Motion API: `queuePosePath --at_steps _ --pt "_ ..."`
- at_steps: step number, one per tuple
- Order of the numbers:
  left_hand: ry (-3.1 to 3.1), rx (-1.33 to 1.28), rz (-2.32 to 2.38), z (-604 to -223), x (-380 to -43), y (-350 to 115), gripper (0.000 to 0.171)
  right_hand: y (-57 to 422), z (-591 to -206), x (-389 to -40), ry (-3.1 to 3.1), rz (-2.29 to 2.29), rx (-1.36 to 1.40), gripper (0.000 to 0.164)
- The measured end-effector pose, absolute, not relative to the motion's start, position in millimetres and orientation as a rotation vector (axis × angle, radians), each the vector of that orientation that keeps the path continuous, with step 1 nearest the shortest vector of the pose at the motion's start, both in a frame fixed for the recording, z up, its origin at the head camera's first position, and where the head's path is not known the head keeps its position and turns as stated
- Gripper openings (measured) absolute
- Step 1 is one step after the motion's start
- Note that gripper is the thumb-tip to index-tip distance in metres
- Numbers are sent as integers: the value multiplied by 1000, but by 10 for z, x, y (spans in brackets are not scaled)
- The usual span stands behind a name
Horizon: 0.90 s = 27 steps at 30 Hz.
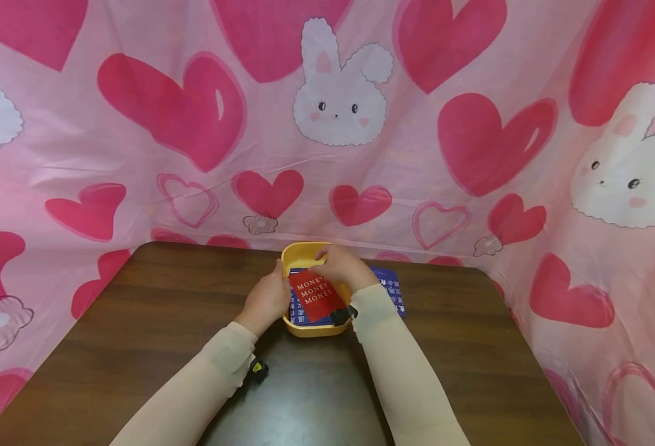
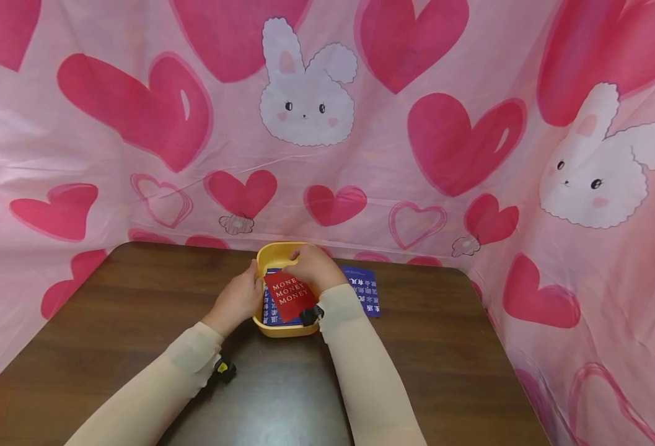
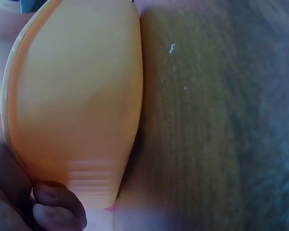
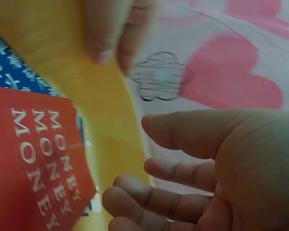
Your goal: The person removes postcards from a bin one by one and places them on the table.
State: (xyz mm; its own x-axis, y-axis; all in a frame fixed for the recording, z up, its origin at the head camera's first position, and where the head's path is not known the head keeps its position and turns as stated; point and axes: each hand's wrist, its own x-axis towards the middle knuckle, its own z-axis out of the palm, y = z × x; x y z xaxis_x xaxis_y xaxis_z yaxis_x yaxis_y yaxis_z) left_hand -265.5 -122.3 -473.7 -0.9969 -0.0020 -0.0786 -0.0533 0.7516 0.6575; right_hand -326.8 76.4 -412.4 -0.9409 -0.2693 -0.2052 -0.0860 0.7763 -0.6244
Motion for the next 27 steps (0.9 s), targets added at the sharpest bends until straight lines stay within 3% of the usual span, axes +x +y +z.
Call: queuePosePath --at_steps 3,10,20,27 --pt "2878 -41 1071 -4737 -2660 -1224 73 659 -4178 -3285 2720 -884 -296 51" --pt "2840 -73 1080 -4715 -2641 -1222 75 547 -4258 -3307 2812 -765 -321 28" --pt "2832 -82 1084 -4739 -2653 -1234 77 460 -4565 -3705 2805 -504 -270 42" --pt "2846 -60 1090 -4725 -2646 -1222 75 441 -4637 -3728 2816 -435 -276 51"
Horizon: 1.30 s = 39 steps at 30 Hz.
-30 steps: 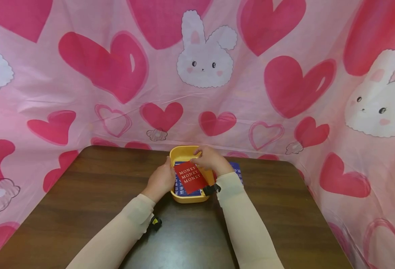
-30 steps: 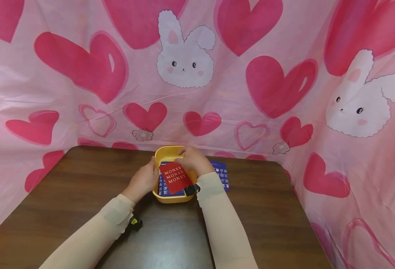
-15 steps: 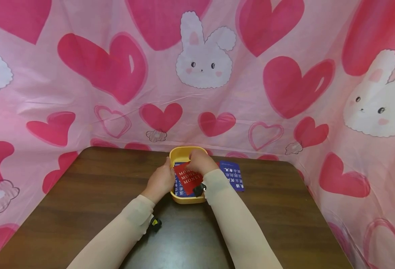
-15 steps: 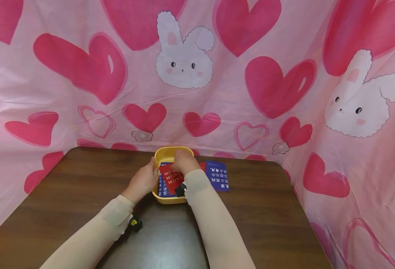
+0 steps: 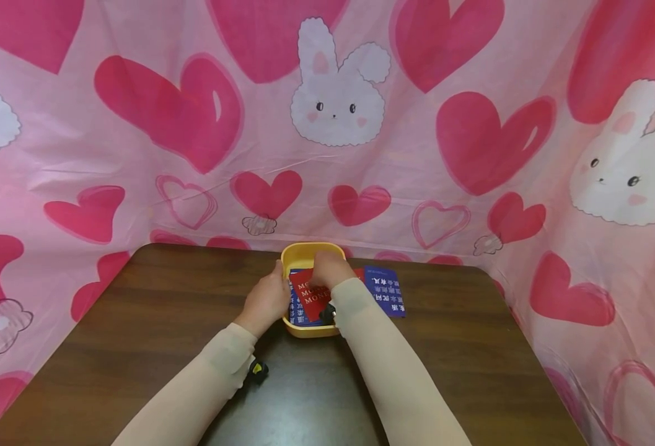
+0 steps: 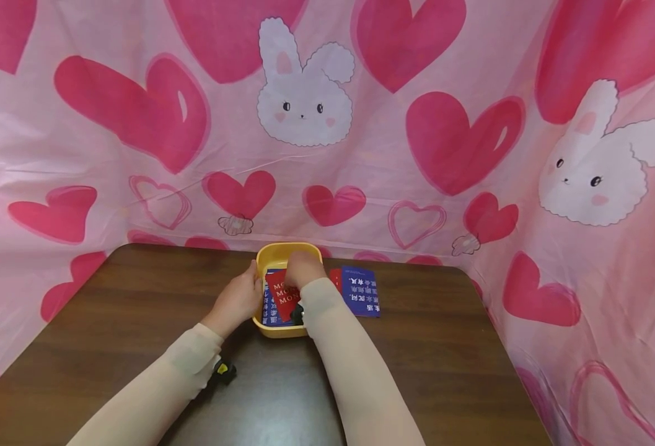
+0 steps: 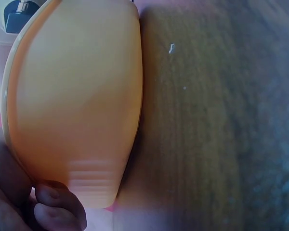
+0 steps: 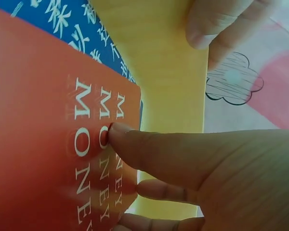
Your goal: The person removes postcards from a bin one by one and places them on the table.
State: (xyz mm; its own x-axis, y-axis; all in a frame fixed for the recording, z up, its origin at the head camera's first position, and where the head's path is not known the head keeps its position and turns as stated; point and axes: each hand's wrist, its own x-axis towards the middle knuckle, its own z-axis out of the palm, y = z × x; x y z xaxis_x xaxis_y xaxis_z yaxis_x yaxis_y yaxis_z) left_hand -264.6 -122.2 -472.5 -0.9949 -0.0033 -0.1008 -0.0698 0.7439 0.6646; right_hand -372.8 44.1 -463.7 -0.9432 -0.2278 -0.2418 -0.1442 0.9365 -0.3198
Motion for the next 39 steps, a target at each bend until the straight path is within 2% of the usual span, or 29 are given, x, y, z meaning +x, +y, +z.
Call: queuePosePath --at_steps 6,11,13,17,20,39 --pt "2844 -55 1093 -4737 -2658 -1224 75 455 -4665 -3726 2872 -369 -283 36" --pt "2840 -59 1105 -4718 -2646 -1216 75 434 -4343 -3456 2896 -398 -256 23" --pt "2857 -57 1083 -4715 -2650 -1214 74 470 -4279 -3420 2884 -474 -277 28" --pt "2862 -53 1073 -4720 -2657 -1210 72 596 -4179 -3419 2796 -677 -309 51" --pt "2861 -54 1075 -4726 -2651 -1204 73 707 -4119 -3441 2708 -823 -287 63" --pt "2900 -70 1033 -4700 -2632 -1186 69 1619 -4097 -3384 2515 -1451 -183 74"
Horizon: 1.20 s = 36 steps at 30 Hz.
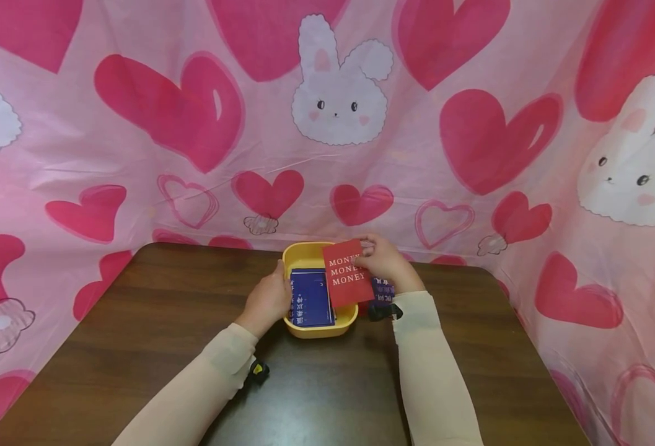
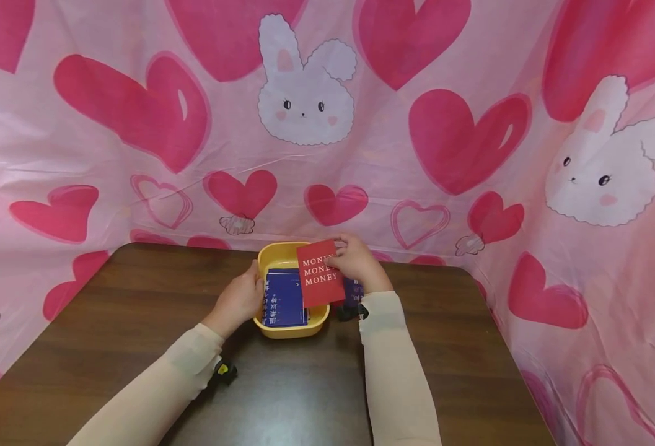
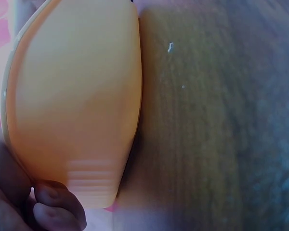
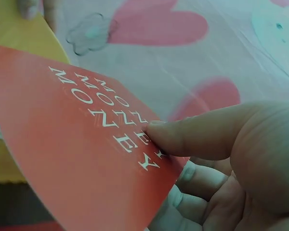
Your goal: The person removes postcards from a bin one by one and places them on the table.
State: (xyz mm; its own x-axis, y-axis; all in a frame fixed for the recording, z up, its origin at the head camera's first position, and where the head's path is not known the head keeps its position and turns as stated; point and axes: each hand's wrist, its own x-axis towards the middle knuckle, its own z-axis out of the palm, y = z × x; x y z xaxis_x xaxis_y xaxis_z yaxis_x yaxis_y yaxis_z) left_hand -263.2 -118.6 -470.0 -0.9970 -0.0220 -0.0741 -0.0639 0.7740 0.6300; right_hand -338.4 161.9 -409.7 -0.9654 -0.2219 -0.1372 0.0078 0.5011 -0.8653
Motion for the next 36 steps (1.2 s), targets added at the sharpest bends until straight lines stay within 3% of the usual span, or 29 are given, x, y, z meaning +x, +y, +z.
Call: queuePosePath --at_steps 19,36 --pt "2873 -85 1079 -4712 -2618 -1193 71 2404 -4126 -3383 2559 -1488 -75 75" --pt "2861 -76 1088 -4709 -2629 -1187 71 2696 -4443 -3442 2523 -1358 99 69"
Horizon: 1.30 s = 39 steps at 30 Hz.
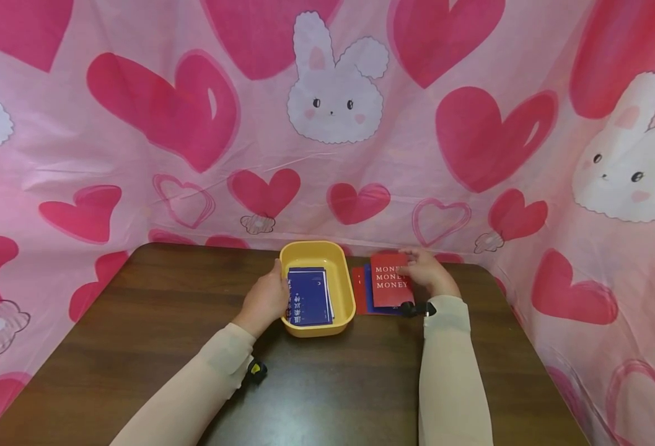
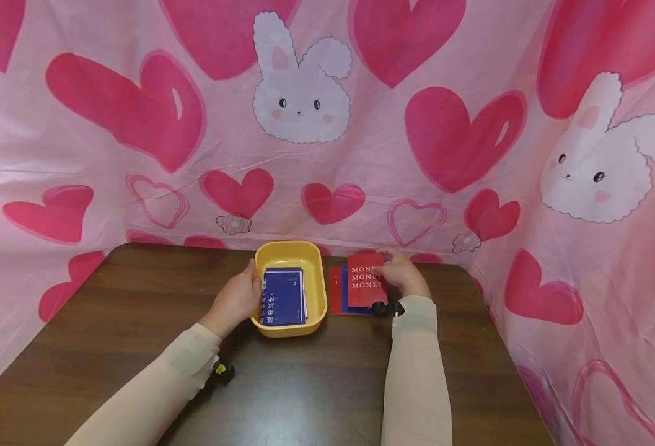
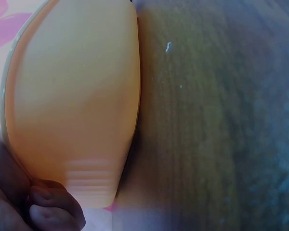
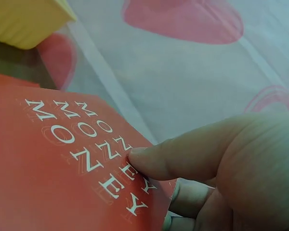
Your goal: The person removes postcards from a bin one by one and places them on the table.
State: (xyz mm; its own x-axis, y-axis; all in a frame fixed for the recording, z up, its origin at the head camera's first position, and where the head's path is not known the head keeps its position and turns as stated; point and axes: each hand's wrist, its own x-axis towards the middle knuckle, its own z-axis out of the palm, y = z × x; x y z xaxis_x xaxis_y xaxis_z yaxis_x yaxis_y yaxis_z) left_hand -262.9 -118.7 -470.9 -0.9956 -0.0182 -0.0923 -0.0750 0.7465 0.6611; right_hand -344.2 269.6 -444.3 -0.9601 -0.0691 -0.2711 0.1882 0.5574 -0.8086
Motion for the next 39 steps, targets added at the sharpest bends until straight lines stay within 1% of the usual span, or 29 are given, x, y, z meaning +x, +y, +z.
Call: queuePosePath --at_steps 8,15,27,33,39 --pt "2858 -99 1072 -4704 -2641 -1193 73 2678 -4552 -3431 2430 -1316 216 75" --pt "2854 -98 1069 -4702 -2641 -1188 73 2687 -4608 -3505 2569 -1117 154 76" --pt "2863 -80 1068 -4700 -2634 -1190 71 2554 -4610 -3453 2684 -993 150 67" --pt "2858 -81 1067 -4695 -2645 -1195 71 2549 -4653 -3473 2676 -975 226 68" --pt "2870 -84 1053 -4689 -2634 -1195 72 2537 -4595 -3456 2686 -937 213 69"
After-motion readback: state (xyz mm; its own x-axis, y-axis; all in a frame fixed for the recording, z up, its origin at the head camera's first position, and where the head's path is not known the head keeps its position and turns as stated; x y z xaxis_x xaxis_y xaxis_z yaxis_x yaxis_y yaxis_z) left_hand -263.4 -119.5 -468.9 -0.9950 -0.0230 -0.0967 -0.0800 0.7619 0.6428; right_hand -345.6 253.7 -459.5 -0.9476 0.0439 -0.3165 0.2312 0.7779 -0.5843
